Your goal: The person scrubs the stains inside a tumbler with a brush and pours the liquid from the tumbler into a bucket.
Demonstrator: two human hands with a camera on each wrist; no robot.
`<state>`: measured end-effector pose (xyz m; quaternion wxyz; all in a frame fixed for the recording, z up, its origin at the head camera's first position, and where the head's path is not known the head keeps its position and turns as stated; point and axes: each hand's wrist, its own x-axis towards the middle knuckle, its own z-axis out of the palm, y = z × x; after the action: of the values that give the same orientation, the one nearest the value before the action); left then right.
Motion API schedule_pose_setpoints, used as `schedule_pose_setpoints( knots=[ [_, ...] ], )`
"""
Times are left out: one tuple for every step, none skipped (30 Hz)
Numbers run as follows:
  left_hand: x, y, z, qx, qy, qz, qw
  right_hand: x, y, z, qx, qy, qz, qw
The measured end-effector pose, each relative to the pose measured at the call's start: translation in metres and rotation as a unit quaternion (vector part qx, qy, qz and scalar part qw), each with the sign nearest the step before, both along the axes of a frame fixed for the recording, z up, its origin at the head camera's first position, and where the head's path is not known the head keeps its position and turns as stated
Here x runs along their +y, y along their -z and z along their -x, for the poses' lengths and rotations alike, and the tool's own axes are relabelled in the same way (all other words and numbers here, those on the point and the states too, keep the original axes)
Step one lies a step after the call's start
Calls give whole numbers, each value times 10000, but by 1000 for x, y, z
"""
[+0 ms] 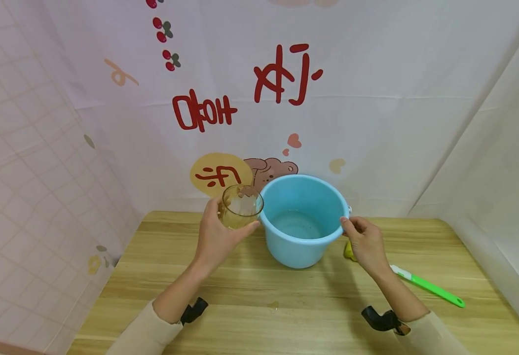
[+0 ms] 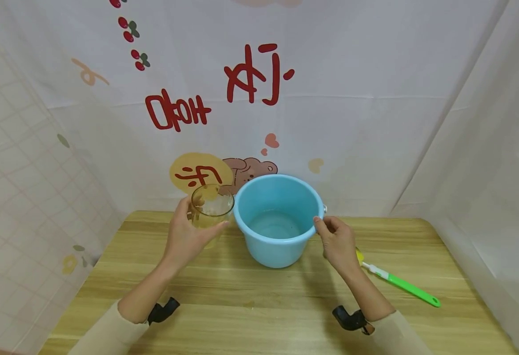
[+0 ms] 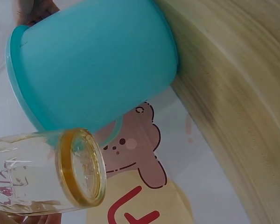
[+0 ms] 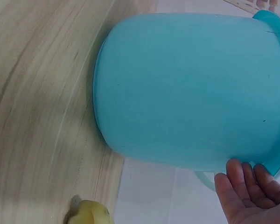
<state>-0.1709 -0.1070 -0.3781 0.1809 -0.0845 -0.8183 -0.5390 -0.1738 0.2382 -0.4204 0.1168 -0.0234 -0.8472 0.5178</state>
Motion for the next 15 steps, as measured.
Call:
schedule_pose_setpoints(
  knots=[
    [0, 1, -2, -23, 1, -11, 10000, 0, 0, 0, -5, 1, 8, 10000],
    [-1, 3, -3, -36, -2, -18, 10000, 0, 0, 0, -12, 5, 7, 10000],
    [-1, 4, -5, -35, -8, -27, 10000, -1, 0, 0, -17, 9, 7, 10000],
    [-1, 5, -6, -43, -3, -40, 10000, -1, 0, 0, -20, 13, 13, 10000],
    [-1, 6, -8, -57, -6, -43, 10000, -1, 1, 0, -24, 15, 10, 10000],
    [-1, 7, -9, -67, -16, -49, 10000, -1, 1, 0, -27, 16, 14, 10000],
    [-1, 8, -11, -69, -10, -66, 10000, -1, 1, 0, -29, 21, 8, 10000],
    [-1, 9, -12, -77, -3, -81, 9999, -1, 1, 0, -30, 32, 2, 10000],
    [0, 11, -13, -76, 4, -93, 9999, -1, 1, 0, -30, 37, -1, 10000],
    [1, 12, -15, -76, 11, -103, 9999, -1, 1, 0, -28, 43, -14, 10000],
    [1, 13, -16, -65, 18, -114, 9999, -1, 1, 0, -28, 46, -29, 10000],
    [2, 14, -17, -47, 47, -144, 9999, -1, 0, 0, -22, 53, -37, 10000],
    [3, 16, -18, -35, 85, -180, 9998, -1, 0, -1, -19, 67, -52, 10000],
    [4, 17, -19, -22, 125, -202, 9997, -2, 0, -1, -14, 81, -53, 10000],
    [5, 19, -20, -1, 162, -221, 9996, -2, 0, -1, -10, 85, -64, 9999]
  ],
)
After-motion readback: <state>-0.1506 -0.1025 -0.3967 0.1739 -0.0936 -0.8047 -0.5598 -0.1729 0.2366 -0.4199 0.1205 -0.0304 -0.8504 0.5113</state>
